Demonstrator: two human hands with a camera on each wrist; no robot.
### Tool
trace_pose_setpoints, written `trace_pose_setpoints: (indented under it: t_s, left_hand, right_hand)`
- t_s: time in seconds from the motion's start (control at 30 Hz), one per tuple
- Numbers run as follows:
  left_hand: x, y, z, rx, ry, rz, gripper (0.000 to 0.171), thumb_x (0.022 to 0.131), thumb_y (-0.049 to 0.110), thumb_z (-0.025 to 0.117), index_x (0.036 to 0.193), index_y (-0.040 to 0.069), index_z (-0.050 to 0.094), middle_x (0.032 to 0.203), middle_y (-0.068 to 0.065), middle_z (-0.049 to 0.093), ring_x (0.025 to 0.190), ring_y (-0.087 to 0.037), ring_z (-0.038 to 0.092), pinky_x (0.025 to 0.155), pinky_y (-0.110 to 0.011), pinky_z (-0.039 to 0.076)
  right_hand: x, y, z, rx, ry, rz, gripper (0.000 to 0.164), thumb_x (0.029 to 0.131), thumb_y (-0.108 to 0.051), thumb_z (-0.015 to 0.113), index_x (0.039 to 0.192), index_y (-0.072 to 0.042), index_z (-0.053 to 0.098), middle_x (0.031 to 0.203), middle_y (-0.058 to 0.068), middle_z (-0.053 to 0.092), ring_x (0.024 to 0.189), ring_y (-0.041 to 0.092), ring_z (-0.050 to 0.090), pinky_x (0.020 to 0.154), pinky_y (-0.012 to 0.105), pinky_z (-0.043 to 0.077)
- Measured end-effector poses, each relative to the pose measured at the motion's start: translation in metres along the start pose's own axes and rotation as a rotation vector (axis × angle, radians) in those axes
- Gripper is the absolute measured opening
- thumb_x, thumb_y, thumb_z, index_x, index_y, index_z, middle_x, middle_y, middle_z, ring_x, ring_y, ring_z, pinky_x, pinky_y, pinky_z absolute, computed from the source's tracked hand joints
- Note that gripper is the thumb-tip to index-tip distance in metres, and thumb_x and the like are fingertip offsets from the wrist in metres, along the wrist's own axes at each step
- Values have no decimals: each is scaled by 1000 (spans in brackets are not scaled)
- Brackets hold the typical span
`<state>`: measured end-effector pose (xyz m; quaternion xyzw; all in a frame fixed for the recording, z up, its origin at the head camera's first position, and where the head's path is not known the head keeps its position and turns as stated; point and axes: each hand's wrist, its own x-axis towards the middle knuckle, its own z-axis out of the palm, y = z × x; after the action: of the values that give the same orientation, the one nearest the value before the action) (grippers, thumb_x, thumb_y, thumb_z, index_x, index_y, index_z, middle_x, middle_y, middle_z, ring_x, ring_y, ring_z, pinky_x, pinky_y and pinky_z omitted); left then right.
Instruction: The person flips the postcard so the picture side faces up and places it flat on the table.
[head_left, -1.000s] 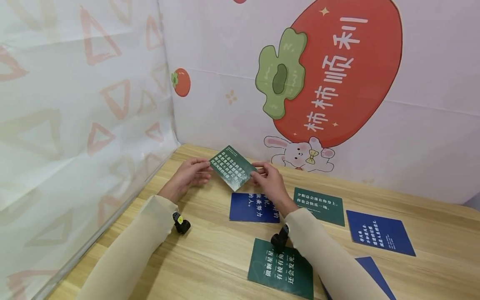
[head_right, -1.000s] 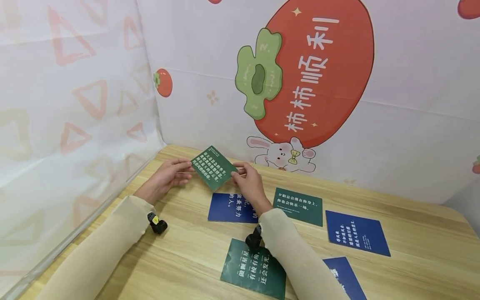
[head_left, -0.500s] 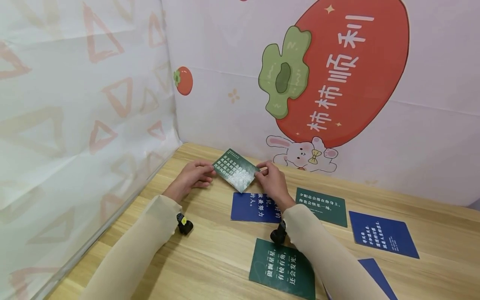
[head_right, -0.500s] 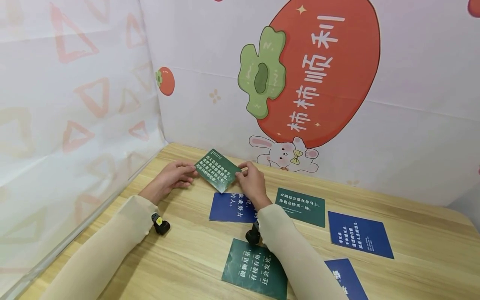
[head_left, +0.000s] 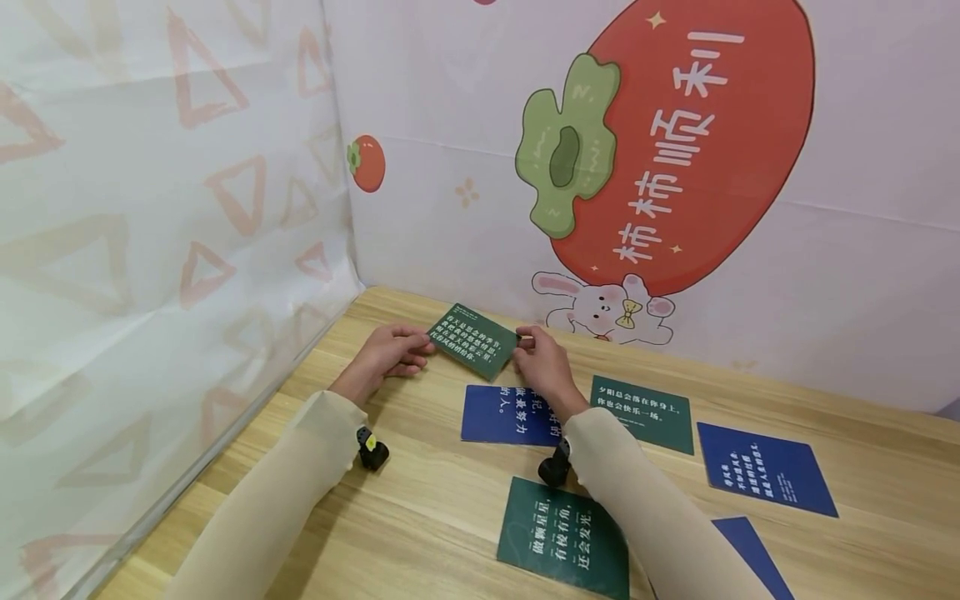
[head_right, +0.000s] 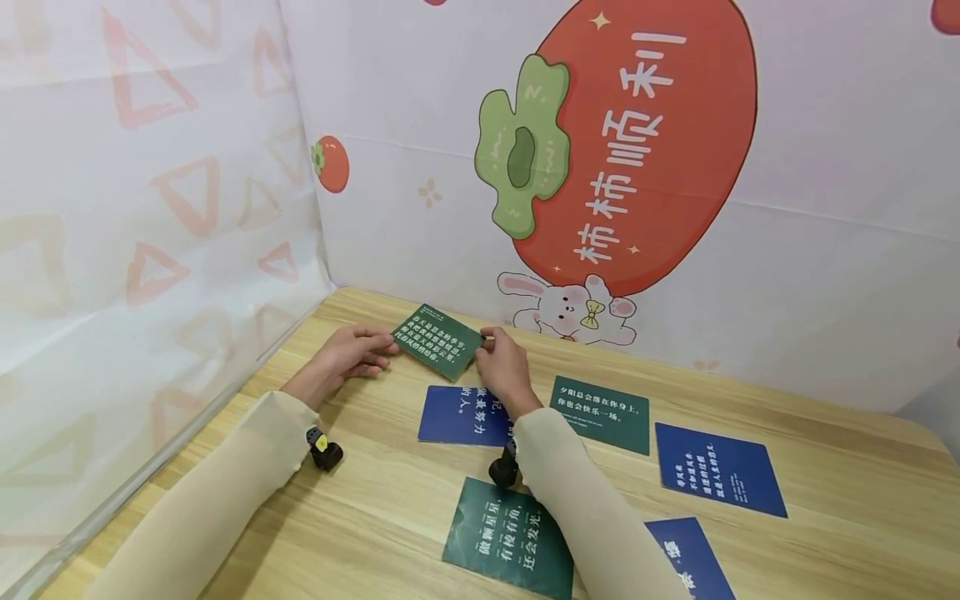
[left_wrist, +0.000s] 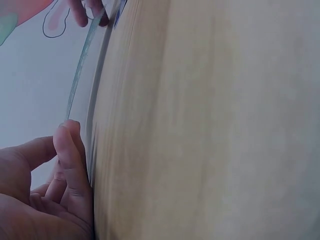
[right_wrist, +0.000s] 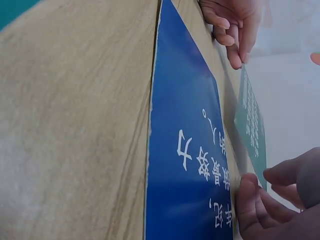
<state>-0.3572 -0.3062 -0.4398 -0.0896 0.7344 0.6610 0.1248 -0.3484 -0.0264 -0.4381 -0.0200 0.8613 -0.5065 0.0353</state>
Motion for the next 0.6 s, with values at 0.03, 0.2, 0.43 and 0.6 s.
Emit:
trace_pose_setpoints:
  t_s: [0.03, 0.2, 0.43, 0.6]
  left_hand:
    - [0, 0, 0, 1, -5, 2, 36, 110, 15, 65, 141, -3, 61, 92, 4, 81, 67, -3, 73, 62, -19, 61]
    - [2, 1, 1, 9, -17, -12, 37, 112, 17, 62, 143, -4, 61, 92, 4, 81, 68, -5, 73, 63, -19, 61]
    - [-1, 2, 6, 34, 47, -23, 38, 113, 20, 61, 145, 0, 59, 99, -2, 79, 68, -6, 72, 63, -21, 62]
    - [-2, 7, 19, 165, 70, 53, 32, 112, 18, 62, 138, -1, 64, 109, -12, 79, 72, -9, 71, 64, -23, 62]
  right_hand:
    - [0, 0, 0, 13, -8, 3, 48, 110, -7, 58, 157, -8, 54, 144, 19, 68, 101, 22, 72, 80, 28, 54]
    - [-4, 3, -3, 12, -32, -5, 57, 107, -6, 55, 163, -14, 49, 162, 17, 55, 91, 21, 65, 94, 38, 52]
    - [-17, 11, -18, 14, -46, -49, 50, 112, -17, 56, 161, -13, 51, 161, 14, 55, 142, 37, 57, 126, 57, 42]
    - [-21, 20, -42, -17, -7, -68, 39, 114, -23, 56, 151, -10, 59, 142, 14, 66, 128, 35, 63, 112, 50, 53]
